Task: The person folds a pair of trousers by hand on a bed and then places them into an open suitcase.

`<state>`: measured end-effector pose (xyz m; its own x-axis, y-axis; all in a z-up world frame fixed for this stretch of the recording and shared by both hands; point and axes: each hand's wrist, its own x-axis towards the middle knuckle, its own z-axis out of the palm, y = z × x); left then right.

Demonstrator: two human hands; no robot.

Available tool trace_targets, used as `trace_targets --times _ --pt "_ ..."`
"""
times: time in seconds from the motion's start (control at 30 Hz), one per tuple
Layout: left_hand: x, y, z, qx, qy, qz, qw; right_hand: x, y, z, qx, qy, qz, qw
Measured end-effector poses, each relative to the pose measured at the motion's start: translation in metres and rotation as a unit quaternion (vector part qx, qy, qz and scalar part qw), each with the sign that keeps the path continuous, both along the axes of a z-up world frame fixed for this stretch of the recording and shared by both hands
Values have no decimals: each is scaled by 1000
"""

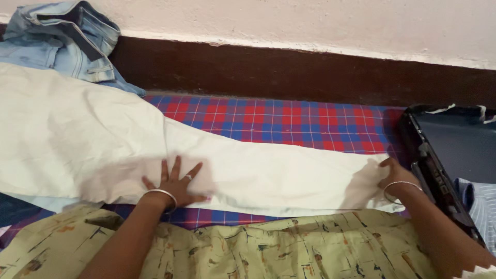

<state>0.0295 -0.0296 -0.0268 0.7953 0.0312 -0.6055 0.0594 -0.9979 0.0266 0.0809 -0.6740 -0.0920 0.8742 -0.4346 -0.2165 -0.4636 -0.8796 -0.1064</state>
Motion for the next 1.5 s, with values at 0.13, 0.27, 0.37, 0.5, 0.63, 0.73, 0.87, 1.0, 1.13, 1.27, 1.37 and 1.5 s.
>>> trace_targets --times 0.13,0.27,0.37,0.5,0.63,0.73,0.87,1.0,1.13,1.27,1.37,1.5 --pt "7 -2 -7 -27 -95 22 995 -25 13 28 -22 -3 -36 999" --pt "11 13 -14 18 -102 75 992 -30 69 54 -128 79 -58 987" --pt "13 15 -19 38 -86 94 991 -29 110 45 -127 0 36 991" --pt "15 21 -15 37 -66 146 986 -38 180 6 32 26 111 993" --pt "15 36 -8 35 -43 204 977 -56 196 16 -28 77 177 981" --pt "24 64 -2 11 -3 206 979 -69 202 26 -27 125 188 974" --pt "24 76 -15 12 -49 227 973 -73 199 38 2 145 204 968" --pt "32 74 -26 35 -121 231 965 -74 205 40 -11 168 210 963" --pt "36 49 -41 18 -179 113 977 -66 217 46 0 196 222 955" --pt "22 3 -51 -45 -98 12 994 -62 216 50 44 201 200 958" --pt "17 -10 -37 -6 -62 27 998 -56 204 55 22 226 260 939" --pt "28 -21 -13 35 46 72 996 -41 205 54 59 218 195 954"
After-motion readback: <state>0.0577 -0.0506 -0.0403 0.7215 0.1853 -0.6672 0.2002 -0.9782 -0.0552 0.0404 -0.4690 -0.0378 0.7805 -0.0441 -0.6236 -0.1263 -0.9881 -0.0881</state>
